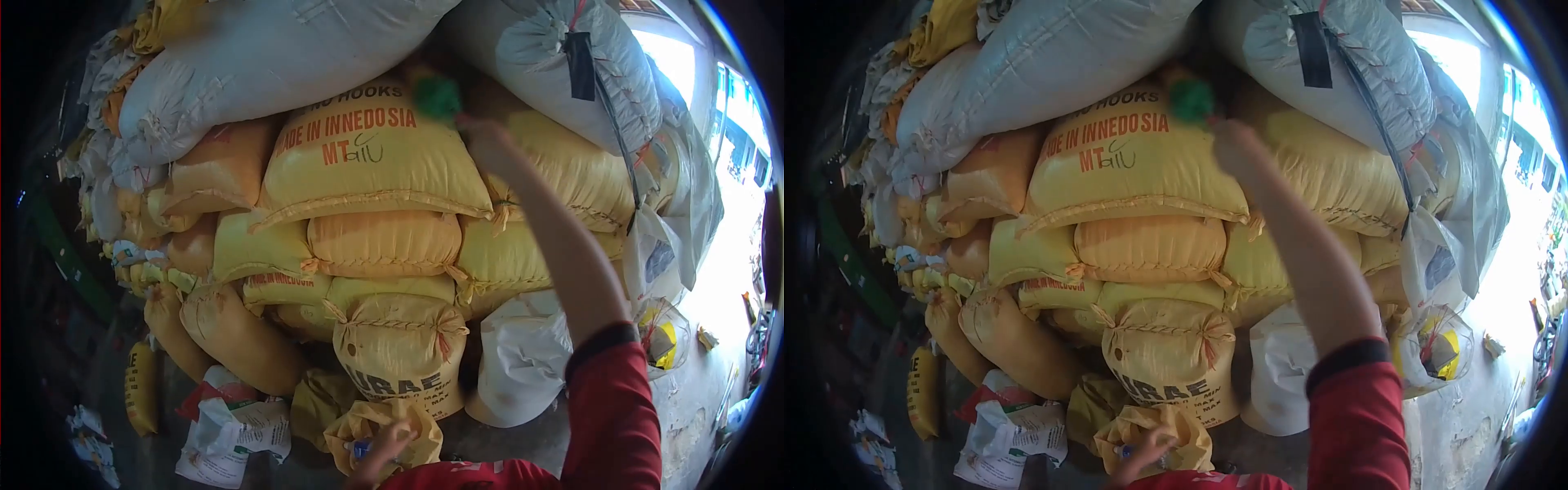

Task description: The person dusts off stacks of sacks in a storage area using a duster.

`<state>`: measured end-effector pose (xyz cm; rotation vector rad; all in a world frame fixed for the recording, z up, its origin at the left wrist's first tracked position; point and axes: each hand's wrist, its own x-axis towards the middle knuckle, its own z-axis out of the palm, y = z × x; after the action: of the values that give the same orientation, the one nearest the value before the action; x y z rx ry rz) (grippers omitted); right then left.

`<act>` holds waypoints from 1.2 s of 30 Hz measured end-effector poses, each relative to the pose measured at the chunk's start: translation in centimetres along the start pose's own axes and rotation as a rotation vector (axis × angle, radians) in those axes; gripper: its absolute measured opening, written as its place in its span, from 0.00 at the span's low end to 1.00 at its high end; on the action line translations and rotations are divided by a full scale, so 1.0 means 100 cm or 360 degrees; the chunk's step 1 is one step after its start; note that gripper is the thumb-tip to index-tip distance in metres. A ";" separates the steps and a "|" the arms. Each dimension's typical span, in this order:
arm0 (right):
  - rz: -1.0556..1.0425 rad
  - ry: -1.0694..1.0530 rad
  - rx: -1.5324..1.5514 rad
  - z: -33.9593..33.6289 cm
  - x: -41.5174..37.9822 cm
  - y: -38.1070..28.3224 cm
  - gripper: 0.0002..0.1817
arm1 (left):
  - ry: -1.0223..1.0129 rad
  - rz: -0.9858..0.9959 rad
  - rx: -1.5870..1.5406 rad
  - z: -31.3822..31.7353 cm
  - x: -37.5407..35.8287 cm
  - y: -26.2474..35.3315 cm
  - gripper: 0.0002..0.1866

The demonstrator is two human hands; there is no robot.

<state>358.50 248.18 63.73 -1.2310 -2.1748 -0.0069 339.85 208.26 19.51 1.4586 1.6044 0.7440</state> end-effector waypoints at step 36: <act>0.0366 0.0314 0.0575 -0.012 -0.309 0.027 0.25 | -0.0233 -0.0448 -0.0173 0.052 -0.088 -0.053 0.32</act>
<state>372.46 225.58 47.68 -1.2041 -1.7613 0.3316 341.67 198.29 14.03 1.1518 1.5880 0.5409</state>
